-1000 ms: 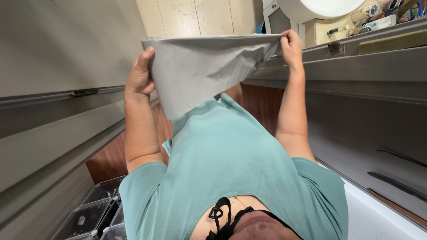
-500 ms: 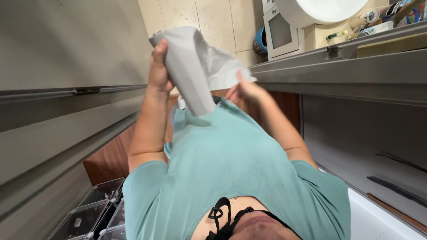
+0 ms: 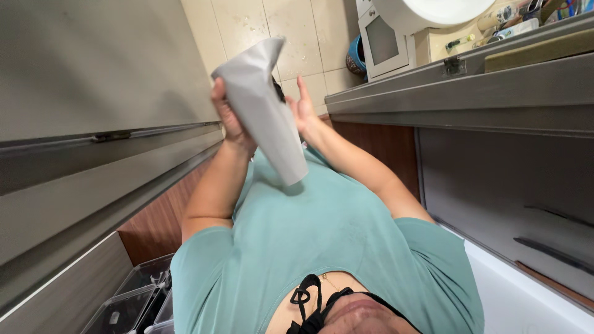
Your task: The person tears a sheet from a roll of plastic bags, then places a blue trash bin inside a larger white bag. They transfer the contents of the blue bin into the white bag, tie it shut, and place it on the floor.
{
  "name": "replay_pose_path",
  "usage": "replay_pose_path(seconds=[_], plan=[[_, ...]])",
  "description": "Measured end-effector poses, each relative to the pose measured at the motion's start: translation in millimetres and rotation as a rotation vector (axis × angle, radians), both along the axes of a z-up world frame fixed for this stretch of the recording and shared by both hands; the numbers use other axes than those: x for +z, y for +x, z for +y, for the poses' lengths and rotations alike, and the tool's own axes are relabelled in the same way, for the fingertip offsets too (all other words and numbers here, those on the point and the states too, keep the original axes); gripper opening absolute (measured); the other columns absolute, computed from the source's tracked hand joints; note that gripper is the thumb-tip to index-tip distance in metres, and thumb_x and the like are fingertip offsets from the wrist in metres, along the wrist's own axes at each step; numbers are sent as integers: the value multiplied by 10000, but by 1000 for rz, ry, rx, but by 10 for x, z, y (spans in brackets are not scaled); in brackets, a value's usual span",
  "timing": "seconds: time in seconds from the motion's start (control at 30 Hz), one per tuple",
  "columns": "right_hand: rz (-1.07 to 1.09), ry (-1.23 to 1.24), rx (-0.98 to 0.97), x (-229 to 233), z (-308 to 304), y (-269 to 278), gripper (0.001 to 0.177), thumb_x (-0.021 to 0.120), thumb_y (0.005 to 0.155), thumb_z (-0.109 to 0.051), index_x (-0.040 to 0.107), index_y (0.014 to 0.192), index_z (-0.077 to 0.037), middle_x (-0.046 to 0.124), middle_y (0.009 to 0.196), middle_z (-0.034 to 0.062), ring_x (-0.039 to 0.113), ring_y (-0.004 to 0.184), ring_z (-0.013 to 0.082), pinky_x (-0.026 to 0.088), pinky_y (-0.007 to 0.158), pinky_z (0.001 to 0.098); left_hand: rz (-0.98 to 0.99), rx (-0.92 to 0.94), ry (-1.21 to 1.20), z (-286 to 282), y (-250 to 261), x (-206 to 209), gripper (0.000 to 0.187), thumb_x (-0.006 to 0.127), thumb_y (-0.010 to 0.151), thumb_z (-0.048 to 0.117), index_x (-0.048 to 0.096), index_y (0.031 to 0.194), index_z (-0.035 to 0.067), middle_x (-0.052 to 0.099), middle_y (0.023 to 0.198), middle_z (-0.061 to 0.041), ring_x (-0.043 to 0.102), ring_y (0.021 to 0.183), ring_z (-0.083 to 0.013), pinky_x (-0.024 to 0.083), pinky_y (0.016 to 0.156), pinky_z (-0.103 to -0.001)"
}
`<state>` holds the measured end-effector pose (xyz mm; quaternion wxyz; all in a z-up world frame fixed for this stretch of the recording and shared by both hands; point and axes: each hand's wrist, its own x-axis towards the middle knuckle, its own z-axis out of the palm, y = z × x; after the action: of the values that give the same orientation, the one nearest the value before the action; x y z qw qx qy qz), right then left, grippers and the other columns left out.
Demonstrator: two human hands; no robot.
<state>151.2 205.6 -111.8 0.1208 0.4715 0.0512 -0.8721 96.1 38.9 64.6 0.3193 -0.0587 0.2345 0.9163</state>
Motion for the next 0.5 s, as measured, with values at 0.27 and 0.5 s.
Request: replay_pose_path(seconds=[0.27,0.5], plan=[[443,259,-355,-974,1920,-251,390,639,948,-105,553,1276,88,620,1332,239,602,1298,360,460,1197,497,133,126,-53,-832,20,-180,789,665,889,603,566,1422,29,626,1432,-122,594,1350,-289,471,1178,-455],[581,490,-639,-556,2748,-339,651,511,879,-513,590,1278,-4,624,1320,186,599,1224,401,478,1072,573,50,150,-296,-1417,-47,-856,722,732,868,526,589,1367,25,639,1377,-119,611,1298,-278,490,1155,-442]])
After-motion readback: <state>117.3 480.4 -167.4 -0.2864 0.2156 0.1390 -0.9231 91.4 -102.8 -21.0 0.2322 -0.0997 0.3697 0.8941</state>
